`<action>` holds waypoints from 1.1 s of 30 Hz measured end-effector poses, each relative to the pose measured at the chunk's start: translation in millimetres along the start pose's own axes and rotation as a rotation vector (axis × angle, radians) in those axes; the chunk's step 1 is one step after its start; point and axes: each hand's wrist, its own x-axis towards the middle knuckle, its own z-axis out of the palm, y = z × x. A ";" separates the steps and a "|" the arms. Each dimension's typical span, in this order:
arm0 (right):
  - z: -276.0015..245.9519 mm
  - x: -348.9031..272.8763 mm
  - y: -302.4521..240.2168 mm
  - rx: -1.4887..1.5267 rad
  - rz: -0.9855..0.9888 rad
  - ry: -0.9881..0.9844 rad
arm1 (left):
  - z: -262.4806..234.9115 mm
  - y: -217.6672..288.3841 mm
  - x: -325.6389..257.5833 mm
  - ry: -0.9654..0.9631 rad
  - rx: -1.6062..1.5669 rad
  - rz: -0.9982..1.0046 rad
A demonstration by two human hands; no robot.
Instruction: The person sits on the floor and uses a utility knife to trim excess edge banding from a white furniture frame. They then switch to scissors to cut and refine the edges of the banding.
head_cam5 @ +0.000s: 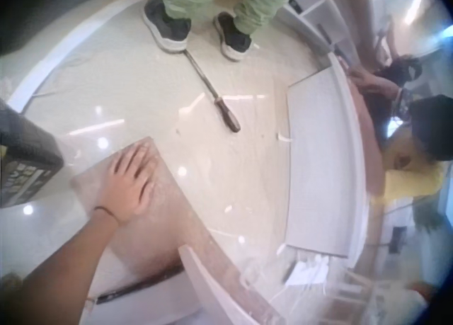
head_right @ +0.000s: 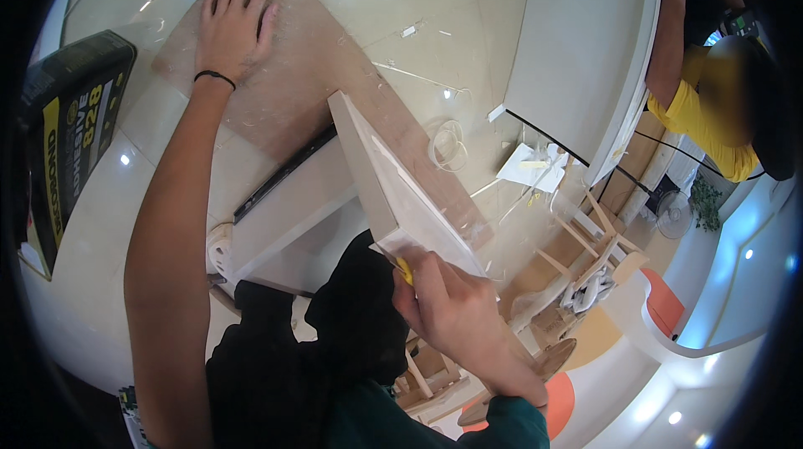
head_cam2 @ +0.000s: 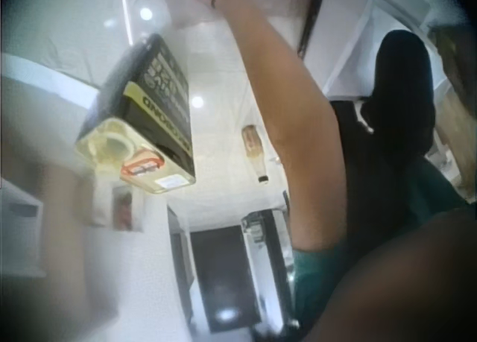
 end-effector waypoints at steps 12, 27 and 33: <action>1.5 4.2 -5.3 -0.016 -0.002 -0.046 | -6.9 -0.4 -0.6 0.000 0.012 -0.026; -2.2 6.7 -27.2 -0.134 0.107 -0.106 | -12.3 0.6 1.7 -0.034 0.043 -0.013; -9.5 10.9 -30.8 -0.158 0.132 -0.195 | -10.6 -0.9 1.7 -0.024 0.036 -0.009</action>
